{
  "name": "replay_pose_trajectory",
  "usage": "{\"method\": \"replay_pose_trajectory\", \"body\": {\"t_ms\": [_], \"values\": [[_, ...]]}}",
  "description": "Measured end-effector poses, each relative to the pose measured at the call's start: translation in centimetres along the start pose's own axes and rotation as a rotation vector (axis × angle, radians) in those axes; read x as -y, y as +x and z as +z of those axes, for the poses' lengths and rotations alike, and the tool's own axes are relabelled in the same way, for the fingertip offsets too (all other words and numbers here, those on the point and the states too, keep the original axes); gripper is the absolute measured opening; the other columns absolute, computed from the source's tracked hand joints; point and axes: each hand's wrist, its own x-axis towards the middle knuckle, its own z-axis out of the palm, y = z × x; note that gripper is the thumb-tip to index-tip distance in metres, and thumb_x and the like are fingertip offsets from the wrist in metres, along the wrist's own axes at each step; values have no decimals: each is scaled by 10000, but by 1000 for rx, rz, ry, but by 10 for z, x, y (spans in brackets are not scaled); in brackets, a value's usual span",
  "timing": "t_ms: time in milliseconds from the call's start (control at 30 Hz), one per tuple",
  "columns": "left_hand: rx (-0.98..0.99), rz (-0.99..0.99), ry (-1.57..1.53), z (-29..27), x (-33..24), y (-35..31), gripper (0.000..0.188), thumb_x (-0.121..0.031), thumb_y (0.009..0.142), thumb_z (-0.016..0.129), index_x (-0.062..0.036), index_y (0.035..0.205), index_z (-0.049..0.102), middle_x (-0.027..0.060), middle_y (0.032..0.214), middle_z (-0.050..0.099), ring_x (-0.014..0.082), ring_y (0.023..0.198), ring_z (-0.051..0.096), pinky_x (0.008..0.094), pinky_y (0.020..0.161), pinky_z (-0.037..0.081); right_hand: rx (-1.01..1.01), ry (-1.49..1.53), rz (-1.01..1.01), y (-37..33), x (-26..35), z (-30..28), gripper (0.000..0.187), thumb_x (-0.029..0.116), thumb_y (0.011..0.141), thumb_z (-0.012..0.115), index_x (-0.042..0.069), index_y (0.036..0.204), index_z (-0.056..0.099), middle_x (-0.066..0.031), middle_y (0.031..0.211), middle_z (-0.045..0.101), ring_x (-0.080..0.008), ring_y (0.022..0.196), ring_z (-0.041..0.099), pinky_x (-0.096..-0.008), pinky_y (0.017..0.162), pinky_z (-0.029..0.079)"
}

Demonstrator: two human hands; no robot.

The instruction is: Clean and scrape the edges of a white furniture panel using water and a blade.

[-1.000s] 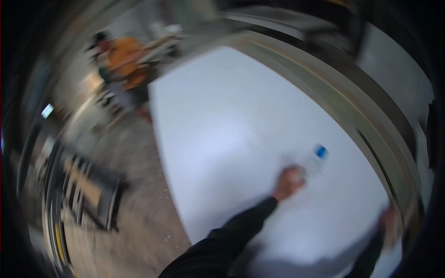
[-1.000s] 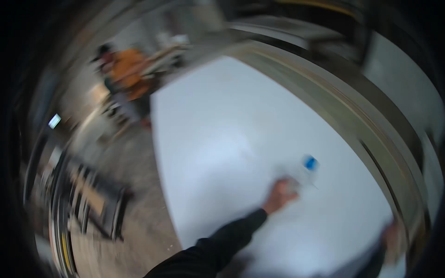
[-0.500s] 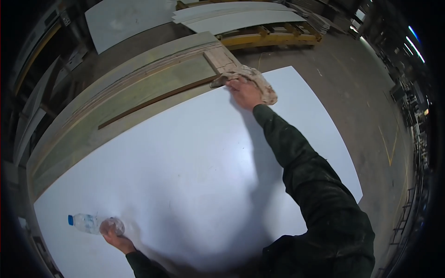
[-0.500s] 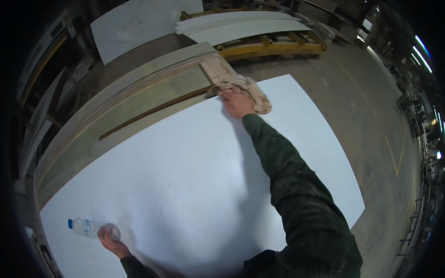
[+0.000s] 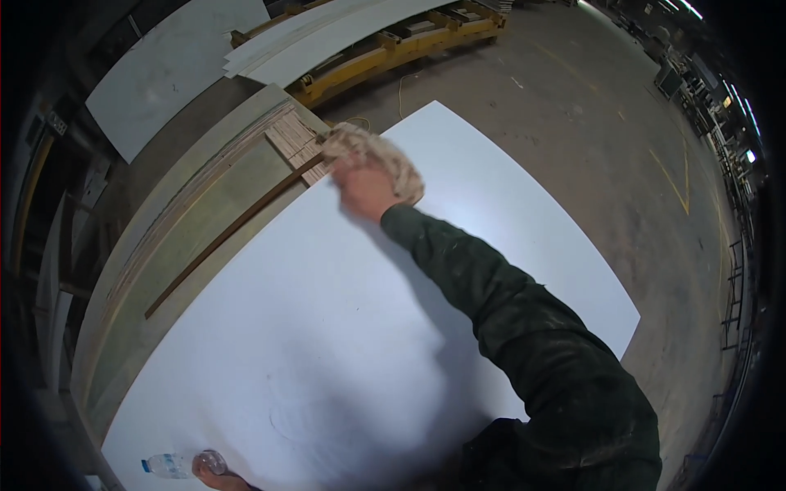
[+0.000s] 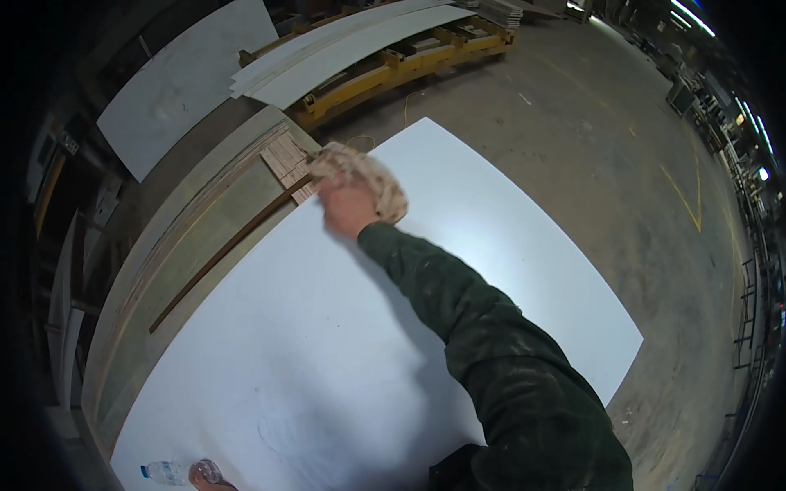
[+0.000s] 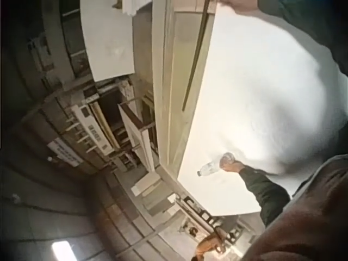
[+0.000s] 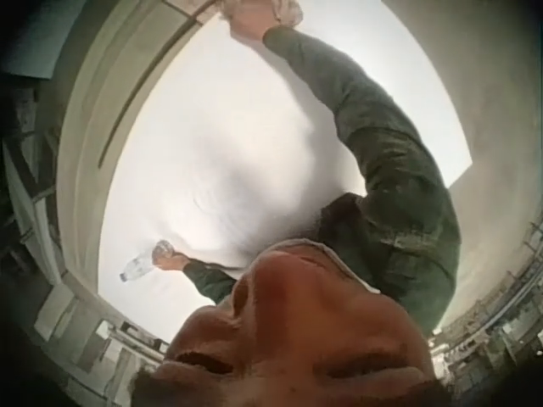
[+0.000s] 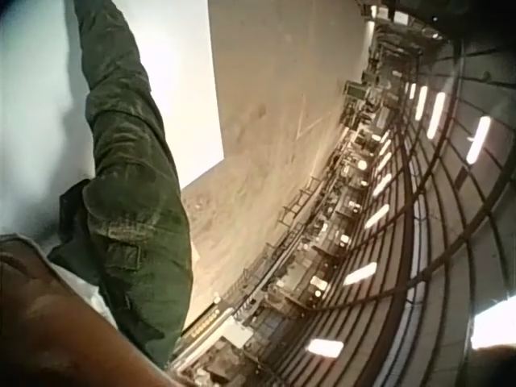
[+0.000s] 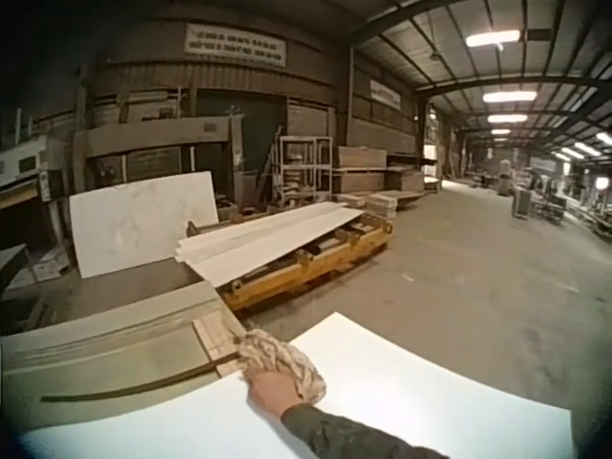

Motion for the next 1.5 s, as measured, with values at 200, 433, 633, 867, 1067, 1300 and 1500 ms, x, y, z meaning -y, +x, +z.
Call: {"method": "replay_pose_trajectory", "body": {"t_ms": [200,433,633,867,1067,1300,1500], "values": [[172,556,425,16,10,4,289,-143,930,613,73,1104,693,240,1137,681,324,862,663,411,793,571,91,-89,572,51,-247,-72,311,262,939,569,83,1175,666,-208,1265,655,-396,1216,618,-605,1004,458],[36,-307,-308,35,1,-6,330,-235,994,564,23,1195,598,119,1121,602,244,1053,578,387,962,498,-40,-176,154,52,-238,-41,245,192,887,591,79,1097,647,-203,1098,666,-435,1099,610,-569,916,502],[-12,-197,-57,20,-40,-17,242,-171,944,596,27,1074,647,131,1025,667,246,980,626,352,917,503,113,21,101,6,-109,-22,410,284,1077,483,25,1344,654,-275,1307,650,-464,1175,624,-517,1009,507],[39,-140,-190,36,-80,-11,244,-207,979,583,6,1065,667,109,1046,660,221,977,614,342,921,500,65,370,-271,-157,92,-59,327,42,898,595,34,1199,724,-233,1107,728,-418,965,694,-525,830,535],[27,-329,-352,20,-55,-37,470,-256,982,619,78,1310,580,192,1271,626,323,1169,593,439,1060,471,238,453,-180,-346,152,-149,331,163,933,656,44,1240,684,-151,1231,710,-319,1228,602,-551,981,466],[209,-327,-341,74,-49,24,504,-222,957,629,78,1359,572,255,1368,609,401,1206,608,467,1080,492,410,519,25,-368,139,-203,328,267,1056,536,45,1264,659,-168,1258,688,-342,1265,592,-503,979,477],[219,-394,-283,106,-107,-43,575,-281,934,690,79,1362,556,243,1343,627,384,1144,630,474,1041,521,397,1391,536,-394,26,-287,437,270,1146,448,-59,1390,599,-95,1234,728,-161,1135,660,-329,1024,507]]}}
